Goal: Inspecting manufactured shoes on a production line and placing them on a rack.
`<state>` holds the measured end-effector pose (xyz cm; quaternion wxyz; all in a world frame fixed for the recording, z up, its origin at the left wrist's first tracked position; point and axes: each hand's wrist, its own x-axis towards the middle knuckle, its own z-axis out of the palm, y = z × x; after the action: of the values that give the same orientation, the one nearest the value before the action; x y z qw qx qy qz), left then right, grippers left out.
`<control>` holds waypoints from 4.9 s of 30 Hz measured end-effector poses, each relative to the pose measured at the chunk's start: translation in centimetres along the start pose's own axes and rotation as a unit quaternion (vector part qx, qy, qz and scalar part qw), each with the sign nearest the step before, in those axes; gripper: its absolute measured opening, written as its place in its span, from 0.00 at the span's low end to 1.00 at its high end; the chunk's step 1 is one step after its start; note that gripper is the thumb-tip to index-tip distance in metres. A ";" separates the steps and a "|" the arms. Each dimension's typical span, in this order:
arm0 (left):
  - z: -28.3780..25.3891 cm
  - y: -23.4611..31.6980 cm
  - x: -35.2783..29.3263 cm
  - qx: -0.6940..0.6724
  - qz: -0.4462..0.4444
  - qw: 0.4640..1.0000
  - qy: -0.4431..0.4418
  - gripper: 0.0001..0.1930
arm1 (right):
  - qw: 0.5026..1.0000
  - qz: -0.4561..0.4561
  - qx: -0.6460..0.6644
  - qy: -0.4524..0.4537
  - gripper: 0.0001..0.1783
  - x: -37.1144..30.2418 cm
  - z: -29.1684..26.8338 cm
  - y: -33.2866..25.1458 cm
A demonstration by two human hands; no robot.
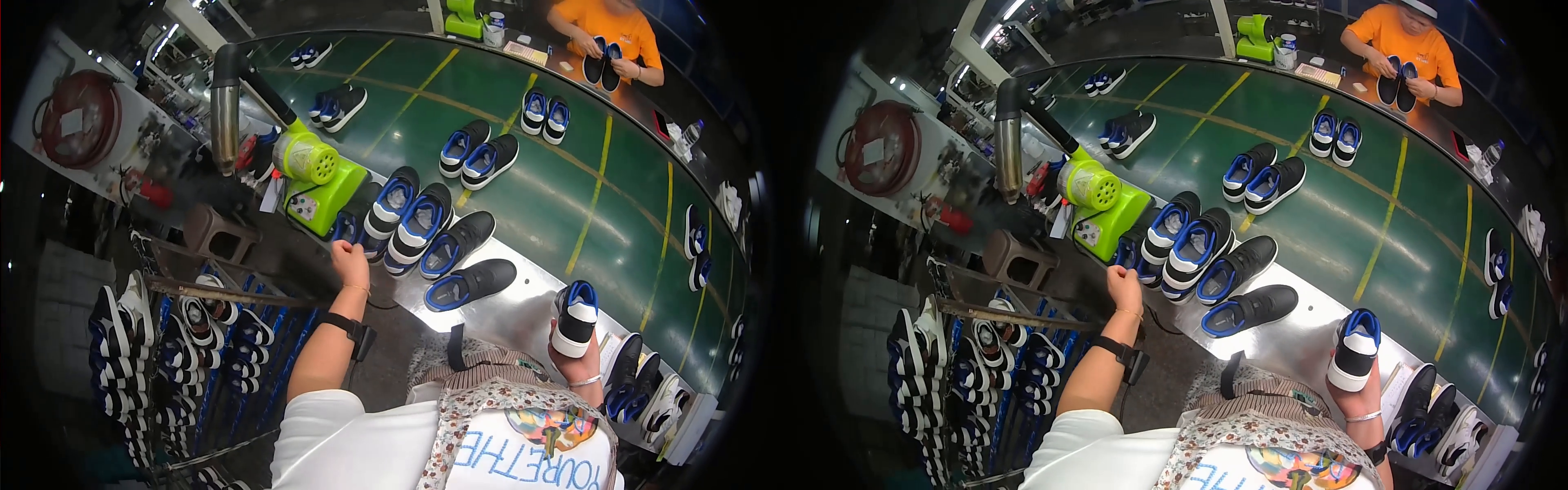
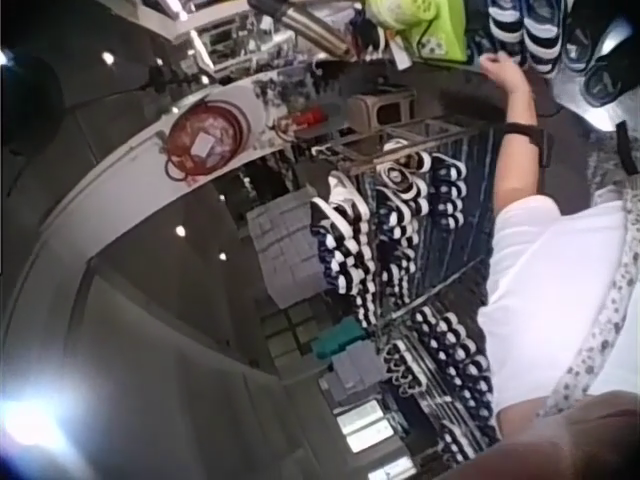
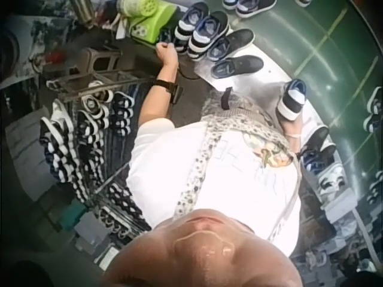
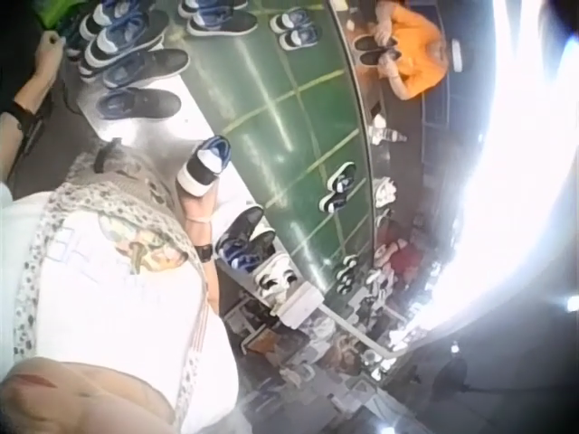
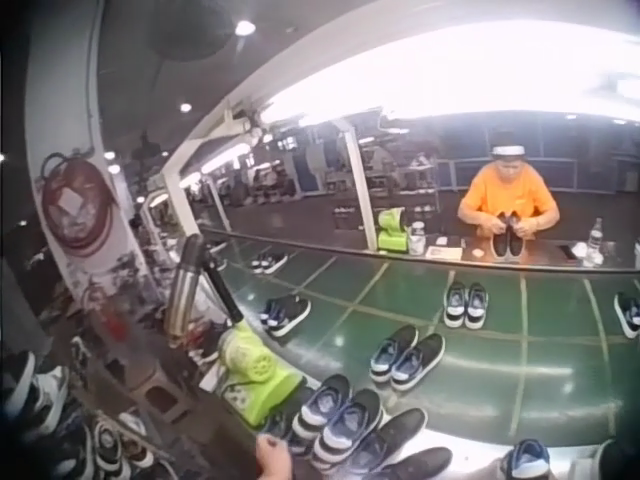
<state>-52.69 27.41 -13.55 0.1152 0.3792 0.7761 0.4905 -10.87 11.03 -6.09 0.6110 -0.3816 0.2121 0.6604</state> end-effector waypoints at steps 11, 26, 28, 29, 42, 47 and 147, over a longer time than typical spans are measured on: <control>0.6 -7.4 12.1 0.006 -0.133 0.957 -0.259 0.23 | 0.998 -0.040 -0.046 0.027 0.10 0.4 1.5 1.0; 2.2 -9.3 13.8 -0.097 -0.205 0.865 -0.448 0.32 | 0.994 -0.047 -0.074 0.069 0.13 1.4 3.4 7.0; 2.1 -9.4 13.8 -0.104 -0.212 0.859 -0.453 0.31 | 0.994 -0.060 -0.068 0.066 0.13 1.6 4.4 8.5; 2.1 -9.5 14.0 -0.109 -0.205 0.860 -0.455 0.31 | 0.994 -0.050 -0.072 0.066 0.13 1.7 4.8 9.1; -1.5 7.1 10.3 -0.001 0.442 0.835 -0.327 0.28 | 0.995 -0.078 -0.027 0.056 0.22 1.5 4.1 11.3; 0.2 13.3 6.2 0.354 0.444 0.620 -0.541 0.34 | 0.997 -0.064 -0.008 0.041 0.25 1.1 3.3 11.7; 5.9 21.1 -17.3 -0.557 -0.406 0.314 -0.653 0.26 | 0.914 0.010 0.083 -0.396 0.34 -2.3 5.5 0.6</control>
<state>-27.56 24.13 -1.87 0.9532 0.0600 0.0490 0.2921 -12.93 13.56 -1.01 0.6682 -0.0343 0.0104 0.7431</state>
